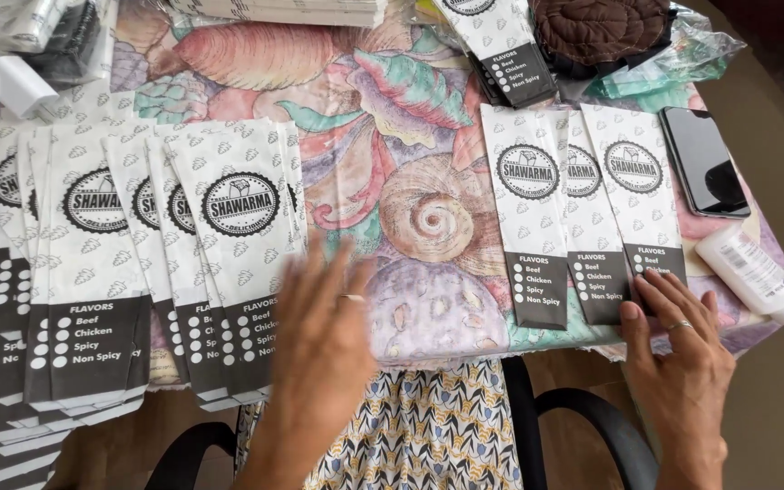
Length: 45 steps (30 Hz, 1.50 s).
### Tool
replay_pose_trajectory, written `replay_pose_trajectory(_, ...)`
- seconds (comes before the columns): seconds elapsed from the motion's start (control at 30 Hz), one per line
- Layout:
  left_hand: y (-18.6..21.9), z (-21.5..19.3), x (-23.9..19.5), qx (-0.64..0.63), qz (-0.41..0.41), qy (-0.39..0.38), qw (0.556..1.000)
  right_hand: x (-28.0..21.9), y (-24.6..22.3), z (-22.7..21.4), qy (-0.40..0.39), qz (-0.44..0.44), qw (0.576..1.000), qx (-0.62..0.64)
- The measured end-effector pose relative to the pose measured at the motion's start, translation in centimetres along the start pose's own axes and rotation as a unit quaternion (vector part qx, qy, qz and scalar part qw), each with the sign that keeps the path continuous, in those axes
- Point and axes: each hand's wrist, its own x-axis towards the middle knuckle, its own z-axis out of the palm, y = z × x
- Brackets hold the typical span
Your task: Applying glue to the edges of paper wrappers and folding them to create food sleeves.
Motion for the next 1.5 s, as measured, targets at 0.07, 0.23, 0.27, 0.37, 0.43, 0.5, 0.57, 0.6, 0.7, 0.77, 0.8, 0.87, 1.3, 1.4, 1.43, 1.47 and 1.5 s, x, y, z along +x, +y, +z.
replay_pose_trajectory(0.07,-3.2,0.1,-1.8,0.084,-0.054,-0.055,0.993,-0.4,0.5,-0.1,0.004,-0.006,1.000,-0.008)
replay_pose_trajectory(0.23,-2.5,1.9,-1.8,0.159,-0.092,-0.111,0.977,-0.9,-0.4,0.5,0.043,-0.023,0.998,-0.045)
replay_pose_trajectory(0.27,-1.4,2.5,-1.2,0.113,-0.076,-0.106,0.985,-0.8,-1.0,0.6,0.049,-0.046,0.997,-0.026)
replay_pose_trajectory(0.37,1.8,3.8,0.7,0.022,-0.037,-0.111,0.993,0.0,-3.7,1.0,0.028,-0.092,0.995,0.019)
replay_pose_trajectory(0.43,3.1,5.2,1.5,-0.020,-0.012,-0.120,0.992,0.6,-5.7,1.8,0.002,-0.113,0.993,0.044)
replay_pose_trajectory(0.5,3.8,7.2,1.8,-0.049,0.007,-0.043,0.998,0.8,-7.6,2.9,-0.058,-0.191,0.967,0.160)
replay_pose_trajectory(0.57,3.6,5.2,1.3,-0.067,0.003,0.041,0.997,0.3,-9.4,3.6,-0.074,-0.228,0.951,0.195)
replay_pose_trajectory(0.6,3.4,4.2,1.2,-0.086,0.004,0.128,0.988,0.3,-10.1,4.0,-0.086,-0.265,0.934,0.225)
replay_pose_trajectory(0.7,1.7,2.7,-1.1,-0.213,0.064,0.112,0.969,0.0,-11.6,3.8,-0.114,-0.290,0.913,0.263)
replay_pose_trajectory(0.77,1.4,2.3,-2.1,-0.215,0.088,0.059,0.971,0.6,-11.4,4.2,-0.120,-0.298,0.912,0.256)
replay_pose_trajectory(0.8,1.2,2.1,-2.7,-0.217,0.113,0.009,0.970,0.8,-11.3,4.4,-0.125,-0.307,0.910,0.247)
replay_pose_trajectory(0.87,1.4,2.6,-2.7,-0.210,0.117,0.016,0.971,1.4,-11.3,4.4,-0.119,-0.315,0.909,0.245)
replay_pose_trajectory(1.3,1.4,3.2,-2.7,-0.224,0.080,0.002,0.971,1.6,-11.8,5.0,-0.086,-0.291,0.911,0.279)
replay_pose_trajectory(1.4,2.7,3.4,-2.3,-0.215,0.024,0.049,0.975,1.9,-12.8,4.6,-0.105,-0.223,0.924,0.291)
replay_pose_trajectory(1.43,2.8,3.4,-2.2,-0.215,0.023,0.048,0.975,1.9,-12.7,4.6,-0.106,-0.223,0.924,0.291)
replay_pose_trajectory(1.47,3.0,3.3,-2.0,-0.225,0.002,0.052,0.973,1.9,-12.6,4.6,-0.115,-0.179,0.934,0.285)
replay_pose_trajectory(1.5,3.2,3.3,-1.8,-0.234,-0.019,0.057,0.970,1.9,-12.5,4.5,-0.124,-0.135,0.943,0.279)
